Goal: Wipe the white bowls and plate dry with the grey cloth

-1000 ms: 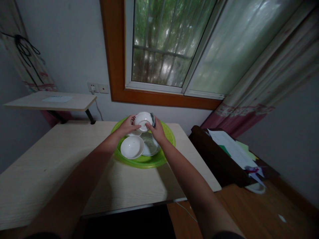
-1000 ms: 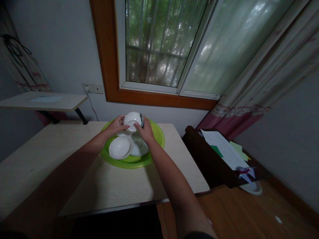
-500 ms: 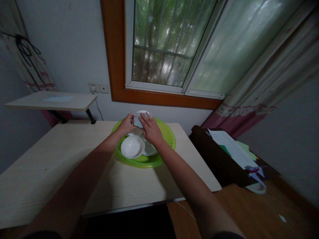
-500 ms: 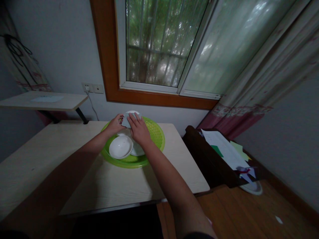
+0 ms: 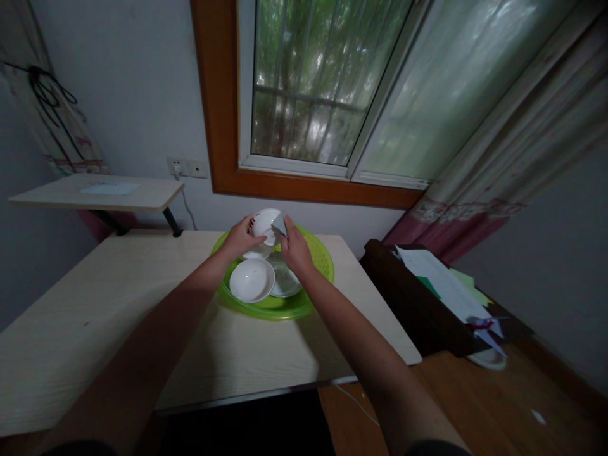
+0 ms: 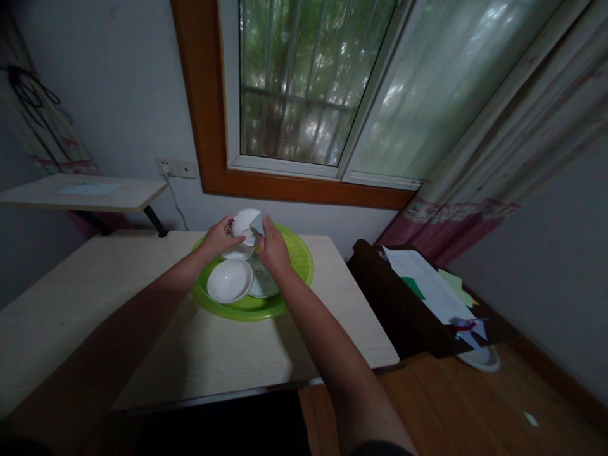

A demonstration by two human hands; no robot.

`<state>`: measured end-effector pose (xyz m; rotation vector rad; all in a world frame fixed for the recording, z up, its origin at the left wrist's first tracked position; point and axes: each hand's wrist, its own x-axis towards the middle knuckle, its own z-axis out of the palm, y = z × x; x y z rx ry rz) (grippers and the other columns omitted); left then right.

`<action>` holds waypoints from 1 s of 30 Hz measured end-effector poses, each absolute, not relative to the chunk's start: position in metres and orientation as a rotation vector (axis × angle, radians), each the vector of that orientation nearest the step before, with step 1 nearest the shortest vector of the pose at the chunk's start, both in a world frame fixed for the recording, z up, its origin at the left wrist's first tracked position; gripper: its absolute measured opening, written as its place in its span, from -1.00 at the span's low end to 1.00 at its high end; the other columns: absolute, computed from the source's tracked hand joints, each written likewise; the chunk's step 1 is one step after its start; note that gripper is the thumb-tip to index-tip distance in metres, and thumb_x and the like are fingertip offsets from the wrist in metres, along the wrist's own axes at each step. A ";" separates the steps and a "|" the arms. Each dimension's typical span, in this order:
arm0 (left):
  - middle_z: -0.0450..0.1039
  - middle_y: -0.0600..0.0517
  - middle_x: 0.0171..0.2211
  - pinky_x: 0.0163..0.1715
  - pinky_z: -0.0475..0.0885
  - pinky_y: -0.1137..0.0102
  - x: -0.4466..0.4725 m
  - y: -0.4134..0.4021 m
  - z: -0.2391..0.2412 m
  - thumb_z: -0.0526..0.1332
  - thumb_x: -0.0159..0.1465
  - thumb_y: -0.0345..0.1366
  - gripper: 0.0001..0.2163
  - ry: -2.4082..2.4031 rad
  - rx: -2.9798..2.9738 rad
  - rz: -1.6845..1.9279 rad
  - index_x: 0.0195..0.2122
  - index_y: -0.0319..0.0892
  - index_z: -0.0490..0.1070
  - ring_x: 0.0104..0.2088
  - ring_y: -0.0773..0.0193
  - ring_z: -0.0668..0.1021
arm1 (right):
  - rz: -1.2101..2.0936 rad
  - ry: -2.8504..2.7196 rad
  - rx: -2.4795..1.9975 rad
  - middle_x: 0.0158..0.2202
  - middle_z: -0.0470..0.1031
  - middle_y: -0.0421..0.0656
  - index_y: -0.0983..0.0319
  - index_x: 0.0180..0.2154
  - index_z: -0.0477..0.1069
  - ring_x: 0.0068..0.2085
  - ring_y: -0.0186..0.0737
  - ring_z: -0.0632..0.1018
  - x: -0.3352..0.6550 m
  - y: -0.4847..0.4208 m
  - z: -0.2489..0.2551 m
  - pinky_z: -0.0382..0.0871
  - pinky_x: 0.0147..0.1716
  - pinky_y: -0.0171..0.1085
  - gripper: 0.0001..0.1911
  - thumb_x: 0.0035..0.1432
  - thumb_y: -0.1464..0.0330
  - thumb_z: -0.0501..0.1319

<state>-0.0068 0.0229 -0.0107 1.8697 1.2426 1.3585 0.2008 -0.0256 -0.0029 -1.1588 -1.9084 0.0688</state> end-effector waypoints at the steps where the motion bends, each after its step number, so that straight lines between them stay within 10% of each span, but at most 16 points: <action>1: 0.54 -0.15 0.09 0.01 0.55 0.19 -0.006 0.021 -0.010 0.48 -0.01 -0.18 -0.28 1.237 1.906 1.342 0.21 -0.14 0.37 -0.01 0.03 0.62 | 0.005 -1.965 -1.137 0.48 0.10 0.05 0.32 0.44 0.08 0.48 -0.03 0.18 0.199 -0.030 0.001 0.08 0.45 0.07 -0.37 0.40 0.36 0.00; 11: 0.55 -0.10 0.09 0.10 0.50 0.19 -0.004 0.016 -0.006 0.45 -0.05 -0.31 -0.31 1.198 2.008 1.325 0.18 -0.12 0.41 0.01 0.06 0.60 | -0.167 -2.148 -1.059 0.49 0.09 -0.06 0.21 0.42 0.15 0.53 -0.01 0.00 0.189 -0.044 0.014 -0.06 0.49 0.15 -0.39 0.39 0.36 0.07; 21: 0.53 -0.18 0.10 0.06 0.51 0.19 -0.008 0.023 -0.008 0.48 0.00 -0.19 -0.29 1.262 1.854 1.392 0.19 -0.20 0.38 0.02 0.05 0.60 | 0.222 -1.784 -1.207 0.26 0.47 0.07 0.29 0.31 0.32 0.27 -0.02 0.50 0.207 -0.012 -0.010 0.33 0.31 0.04 -0.47 0.45 0.24 -0.05; 30: 0.54 -0.13 0.07 0.06 0.49 0.17 -0.005 0.015 -0.005 0.47 -0.01 -0.27 -0.33 1.310 1.991 1.333 0.17 -0.15 0.38 -0.01 0.05 0.59 | -0.009 -2.025 -1.061 0.49 0.09 0.01 0.26 0.42 0.12 0.50 -0.02 0.12 0.197 -0.029 0.002 0.05 0.45 0.14 -0.39 0.39 0.39 0.00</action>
